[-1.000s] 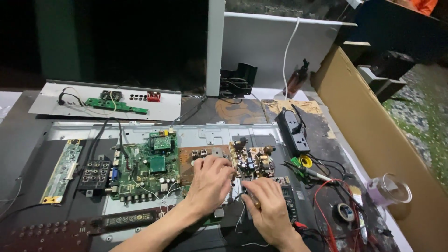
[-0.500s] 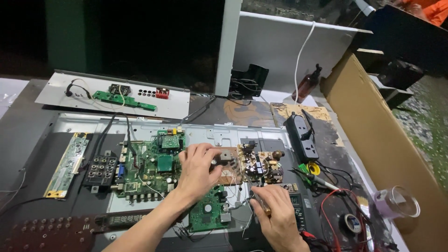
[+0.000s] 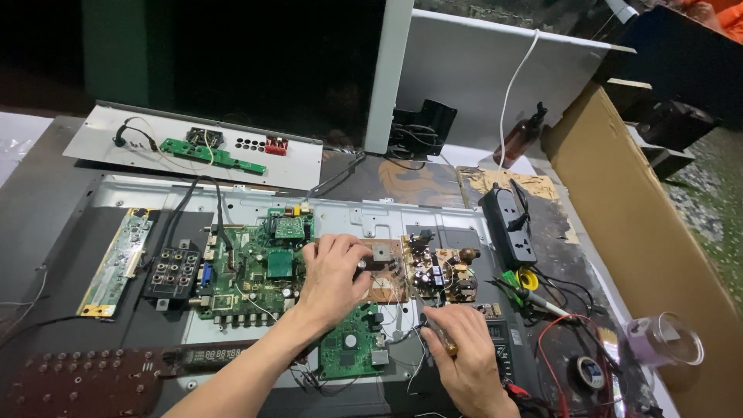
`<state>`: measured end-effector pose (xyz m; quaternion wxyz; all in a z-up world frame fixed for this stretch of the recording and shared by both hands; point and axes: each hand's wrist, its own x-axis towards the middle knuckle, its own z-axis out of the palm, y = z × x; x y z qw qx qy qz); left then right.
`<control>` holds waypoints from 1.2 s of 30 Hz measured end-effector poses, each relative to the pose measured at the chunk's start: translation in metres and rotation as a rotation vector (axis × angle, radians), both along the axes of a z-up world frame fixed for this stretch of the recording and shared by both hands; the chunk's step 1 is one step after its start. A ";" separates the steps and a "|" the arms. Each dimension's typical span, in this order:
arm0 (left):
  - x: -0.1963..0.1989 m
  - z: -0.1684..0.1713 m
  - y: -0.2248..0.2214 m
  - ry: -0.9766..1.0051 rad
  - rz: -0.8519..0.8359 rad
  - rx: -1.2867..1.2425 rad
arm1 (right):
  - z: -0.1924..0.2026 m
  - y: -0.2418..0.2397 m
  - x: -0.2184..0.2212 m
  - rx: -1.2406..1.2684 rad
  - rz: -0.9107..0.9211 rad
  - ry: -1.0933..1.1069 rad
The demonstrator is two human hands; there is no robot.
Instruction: Testing a television circuit board with a multimeter and then soldering components using a soldering iron.
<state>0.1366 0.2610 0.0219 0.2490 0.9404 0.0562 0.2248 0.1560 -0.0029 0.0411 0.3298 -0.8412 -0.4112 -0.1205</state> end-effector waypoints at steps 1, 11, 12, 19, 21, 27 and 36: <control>-0.002 -0.001 0.002 0.000 0.000 -0.001 | -0.001 0.000 0.001 -0.001 0.000 0.000; -0.001 -0.002 0.002 0.005 0.004 0.040 | 0.085 -0.062 0.020 0.410 -0.274 0.120; -0.001 -0.004 0.004 0.014 0.020 0.064 | 0.090 -0.074 0.028 0.505 -0.407 0.124; -0.002 0.003 0.001 0.159 0.027 0.035 | 0.063 -0.174 0.083 0.775 -0.723 0.359; -0.001 -0.003 0.003 0.085 0.039 0.075 | 0.040 -0.199 0.090 0.751 -0.765 0.356; -0.004 0.000 0.002 0.078 0.022 0.063 | 0.015 -0.220 0.059 0.526 -0.873 0.389; -0.003 0.000 0.001 0.089 0.027 0.066 | 0.004 -0.219 0.041 0.187 -1.007 0.378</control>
